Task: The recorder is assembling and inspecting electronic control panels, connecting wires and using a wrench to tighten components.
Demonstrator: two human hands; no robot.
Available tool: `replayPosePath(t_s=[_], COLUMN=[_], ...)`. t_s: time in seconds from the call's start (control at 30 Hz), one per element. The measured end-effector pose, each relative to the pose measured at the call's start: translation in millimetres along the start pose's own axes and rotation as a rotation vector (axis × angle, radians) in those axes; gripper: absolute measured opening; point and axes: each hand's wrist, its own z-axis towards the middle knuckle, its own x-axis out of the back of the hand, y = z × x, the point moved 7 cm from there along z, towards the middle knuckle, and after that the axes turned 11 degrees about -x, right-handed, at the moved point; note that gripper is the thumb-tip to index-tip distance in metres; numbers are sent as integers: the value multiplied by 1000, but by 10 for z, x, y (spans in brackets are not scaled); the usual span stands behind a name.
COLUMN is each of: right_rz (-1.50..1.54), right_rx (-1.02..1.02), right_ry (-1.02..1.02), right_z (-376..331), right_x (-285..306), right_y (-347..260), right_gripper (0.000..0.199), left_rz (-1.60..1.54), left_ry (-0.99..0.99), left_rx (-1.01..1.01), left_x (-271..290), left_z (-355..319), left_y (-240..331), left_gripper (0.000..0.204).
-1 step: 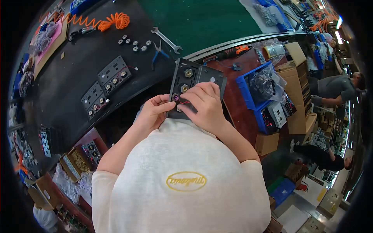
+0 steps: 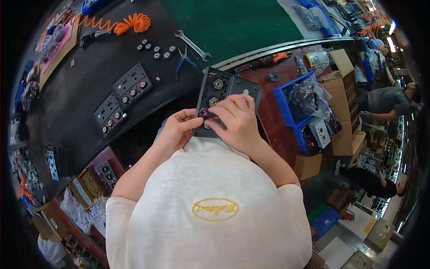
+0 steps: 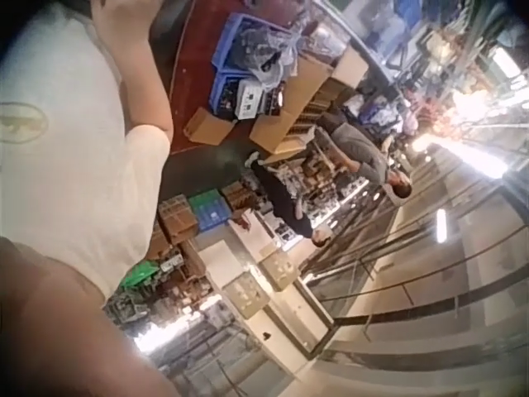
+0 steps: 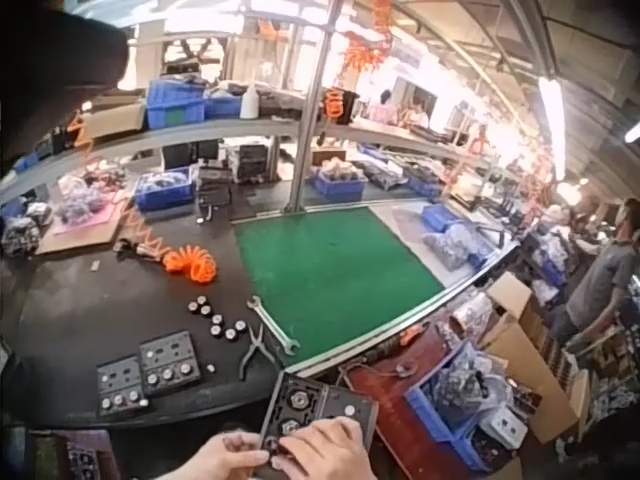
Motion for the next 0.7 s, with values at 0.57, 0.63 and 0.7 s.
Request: replayPosePath(t_s=[0.57,0.63,0.7], right_rz=[-68,-84,-118], right_rx=[47,-7,41], right_ry=[-240,-224,-222], right_z=[175,186,162], right_x=[-188,-199,-254], right_y=[-142,-116,-126], right_gripper=[23,23,24], left_rz=[-83,-91,-58], left_ry=[22,23,-6], left_rx=[22,15,28], left_x=[132,133,122], left_z=[-31,-32,-32], left_y=[-59,-43,-43], left_gripper=[29,29,22])
